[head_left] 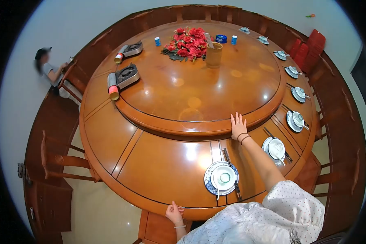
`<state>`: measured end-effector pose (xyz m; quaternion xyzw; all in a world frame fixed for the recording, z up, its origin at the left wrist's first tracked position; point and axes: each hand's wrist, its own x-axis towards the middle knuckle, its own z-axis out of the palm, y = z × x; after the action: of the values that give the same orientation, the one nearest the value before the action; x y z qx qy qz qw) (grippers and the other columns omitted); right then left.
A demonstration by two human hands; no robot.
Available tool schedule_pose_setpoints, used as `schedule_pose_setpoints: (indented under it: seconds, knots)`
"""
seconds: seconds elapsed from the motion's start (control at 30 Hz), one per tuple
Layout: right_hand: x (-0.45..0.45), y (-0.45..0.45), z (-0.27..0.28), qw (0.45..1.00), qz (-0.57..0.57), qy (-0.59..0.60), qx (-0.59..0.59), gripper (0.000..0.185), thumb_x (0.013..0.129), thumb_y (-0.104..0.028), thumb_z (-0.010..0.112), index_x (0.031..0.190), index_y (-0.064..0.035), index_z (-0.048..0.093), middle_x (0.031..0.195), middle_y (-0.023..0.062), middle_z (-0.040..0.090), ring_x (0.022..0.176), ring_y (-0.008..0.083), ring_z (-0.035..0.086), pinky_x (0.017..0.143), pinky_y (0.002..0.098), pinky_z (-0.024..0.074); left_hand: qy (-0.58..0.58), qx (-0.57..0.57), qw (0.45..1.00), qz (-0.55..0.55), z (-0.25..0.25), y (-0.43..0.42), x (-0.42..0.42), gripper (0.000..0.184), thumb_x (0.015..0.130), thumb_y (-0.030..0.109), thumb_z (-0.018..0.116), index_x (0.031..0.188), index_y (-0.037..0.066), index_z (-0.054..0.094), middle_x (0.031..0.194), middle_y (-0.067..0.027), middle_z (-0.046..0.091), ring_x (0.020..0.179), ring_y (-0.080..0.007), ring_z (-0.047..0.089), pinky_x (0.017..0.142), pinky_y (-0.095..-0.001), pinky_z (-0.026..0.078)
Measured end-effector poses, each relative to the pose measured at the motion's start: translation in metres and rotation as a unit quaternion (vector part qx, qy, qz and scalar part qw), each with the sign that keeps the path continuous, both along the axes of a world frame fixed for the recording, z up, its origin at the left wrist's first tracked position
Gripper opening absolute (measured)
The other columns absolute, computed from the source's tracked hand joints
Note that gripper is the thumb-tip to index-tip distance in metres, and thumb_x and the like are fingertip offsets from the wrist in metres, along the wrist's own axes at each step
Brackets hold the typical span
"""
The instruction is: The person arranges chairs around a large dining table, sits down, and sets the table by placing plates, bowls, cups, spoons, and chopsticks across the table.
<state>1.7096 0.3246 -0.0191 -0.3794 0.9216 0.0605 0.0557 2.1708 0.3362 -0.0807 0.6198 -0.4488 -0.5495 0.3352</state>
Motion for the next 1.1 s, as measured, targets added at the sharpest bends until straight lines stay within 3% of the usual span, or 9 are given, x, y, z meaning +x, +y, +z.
schedule_pose_setpoints:
  seconds: [0.23,0.5,1.1]
  knots:
    - [0.003,0.003,-0.001,0.999,0.005,-0.013,-0.047,0.095,0.064,-0.015,0.064,0.139,-0.0105,0.006,0.143,0.0178,0.003,0.133,0.0336,0.004,0.104,0.0526,0.0081,-0.020,0.016,1.000,-0.008,0.001,0.001,0.003,0.032,0.087,0.025,0.052,0.064,0.003,0.048,0.057,-0.0087,0.058,0.042,-0.0132,0.056,0.032,-0.0202,0.037]
    - [0.009,-0.002,0.005,0.999,-0.007,-0.032,-0.030,0.088,0.068,-0.013,0.059,0.139,-0.0100,0.007,0.144,0.0176,0.002,0.133,0.0328,0.003,0.104,0.0525,0.0073,-0.039,0.000,0.999,-0.010,0.008,0.003,-0.002,0.034,0.087,0.026,0.052,0.063,0.003,0.048,0.057,-0.0087,0.057,0.041,-0.0129,0.055,0.031,-0.0199,0.036]
    - [0.023,-0.018,-0.007,0.998,-0.008,-0.030,-0.053,0.091,0.067,-0.014,0.061,0.138,-0.0088,0.005,0.143,0.0194,0.001,0.133,0.0347,0.001,0.103,0.0542,0.0050,-0.035,-0.007,0.999,-0.004,0.002,0.005,-0.001,0.034,0.087,0.026,0.053,0.063,0.003,0.048,0.056,-0.0078,0.057,0.040,-0.0114,0.054,0.030,-0.0190,0.033]
